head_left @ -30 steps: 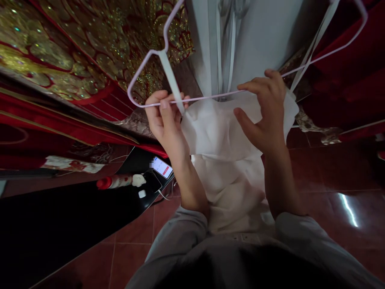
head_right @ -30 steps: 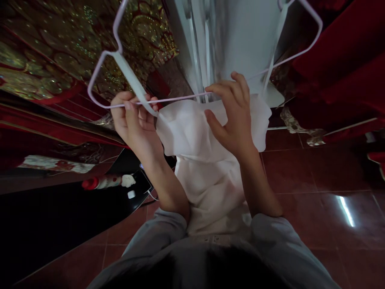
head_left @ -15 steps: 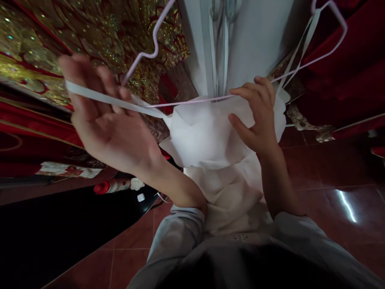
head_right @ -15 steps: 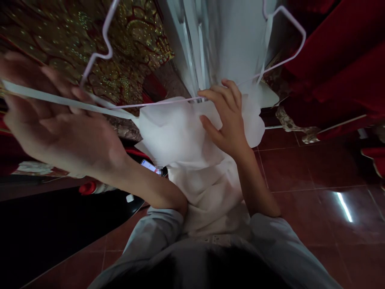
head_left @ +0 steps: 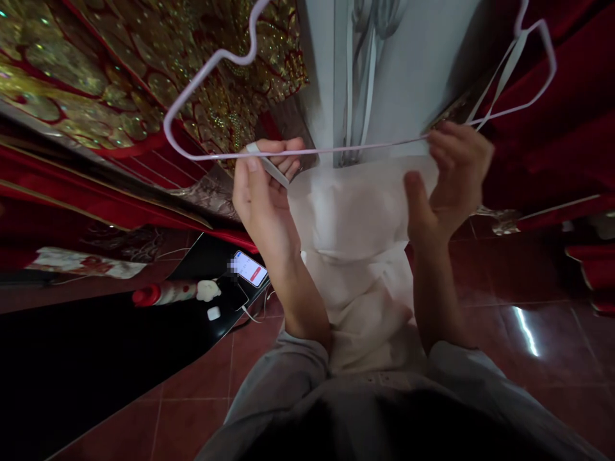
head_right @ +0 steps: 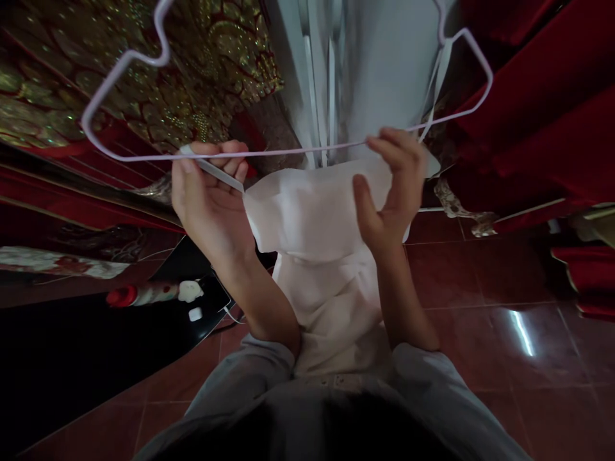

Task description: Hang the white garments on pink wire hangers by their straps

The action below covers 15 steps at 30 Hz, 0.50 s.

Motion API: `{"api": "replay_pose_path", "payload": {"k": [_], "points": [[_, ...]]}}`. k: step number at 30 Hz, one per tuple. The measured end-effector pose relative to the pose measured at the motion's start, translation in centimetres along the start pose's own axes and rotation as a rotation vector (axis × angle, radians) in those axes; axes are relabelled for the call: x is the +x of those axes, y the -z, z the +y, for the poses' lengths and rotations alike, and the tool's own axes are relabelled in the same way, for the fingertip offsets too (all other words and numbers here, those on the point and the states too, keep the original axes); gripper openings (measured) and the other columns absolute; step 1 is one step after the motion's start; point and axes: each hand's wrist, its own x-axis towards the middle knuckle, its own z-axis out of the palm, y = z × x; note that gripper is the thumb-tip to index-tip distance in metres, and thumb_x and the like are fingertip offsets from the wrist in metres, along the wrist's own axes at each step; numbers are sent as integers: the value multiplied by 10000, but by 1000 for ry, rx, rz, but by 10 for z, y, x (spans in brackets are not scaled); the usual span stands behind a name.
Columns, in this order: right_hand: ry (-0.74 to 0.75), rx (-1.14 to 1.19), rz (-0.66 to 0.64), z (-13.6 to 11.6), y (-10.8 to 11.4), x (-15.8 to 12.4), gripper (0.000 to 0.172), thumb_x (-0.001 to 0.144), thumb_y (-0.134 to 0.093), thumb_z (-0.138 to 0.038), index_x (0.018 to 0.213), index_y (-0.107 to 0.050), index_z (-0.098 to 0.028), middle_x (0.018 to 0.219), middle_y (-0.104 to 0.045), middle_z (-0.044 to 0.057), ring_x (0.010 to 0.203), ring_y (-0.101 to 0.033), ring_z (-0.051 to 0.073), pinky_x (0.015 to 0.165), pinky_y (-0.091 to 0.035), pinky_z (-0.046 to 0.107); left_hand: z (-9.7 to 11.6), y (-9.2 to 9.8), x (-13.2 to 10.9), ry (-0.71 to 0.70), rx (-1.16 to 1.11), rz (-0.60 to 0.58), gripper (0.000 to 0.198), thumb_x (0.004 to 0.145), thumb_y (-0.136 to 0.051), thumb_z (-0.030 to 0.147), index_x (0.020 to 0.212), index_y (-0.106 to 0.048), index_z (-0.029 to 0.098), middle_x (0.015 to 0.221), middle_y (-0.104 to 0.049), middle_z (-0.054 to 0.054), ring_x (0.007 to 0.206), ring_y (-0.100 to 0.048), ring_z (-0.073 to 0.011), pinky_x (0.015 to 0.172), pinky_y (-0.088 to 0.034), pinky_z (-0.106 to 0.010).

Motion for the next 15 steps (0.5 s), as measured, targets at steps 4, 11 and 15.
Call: {"api": "replay_pose_path", "payload": {"k": [4,11,15], "points": [[-106,71,335,38,1,5,418,854,-578,-418,1223,-547,-224,1211,-574,97,1129,-613,226,952,-554,450,1,-2,-1,10,88,-7,282,1116,-450,444,976,-598,249,1016,-770,-61,1058,-724,-248,975,-564,-403],[-262,-22,201,23,16,16,213,896,-638,-392,924,-718,-196,896,-698,66,825,-625,174,823,-519,366,-10,-3,-2,-42,54,-14,280,1138,-436,355,950,-608,238,954,-741,-43,962,-699,-210,924,-544,-373],[-212,16,260,7,17,16,201,870,-695,-368,859,-761,-178,803,-717,44,761,-629,162,766,-492,339,-13,-2,-2,-78,52,-43,279,1142,-458,368,963,-620,228,977,-724,-55,967,-707,-208,908,-540,-358]]}}
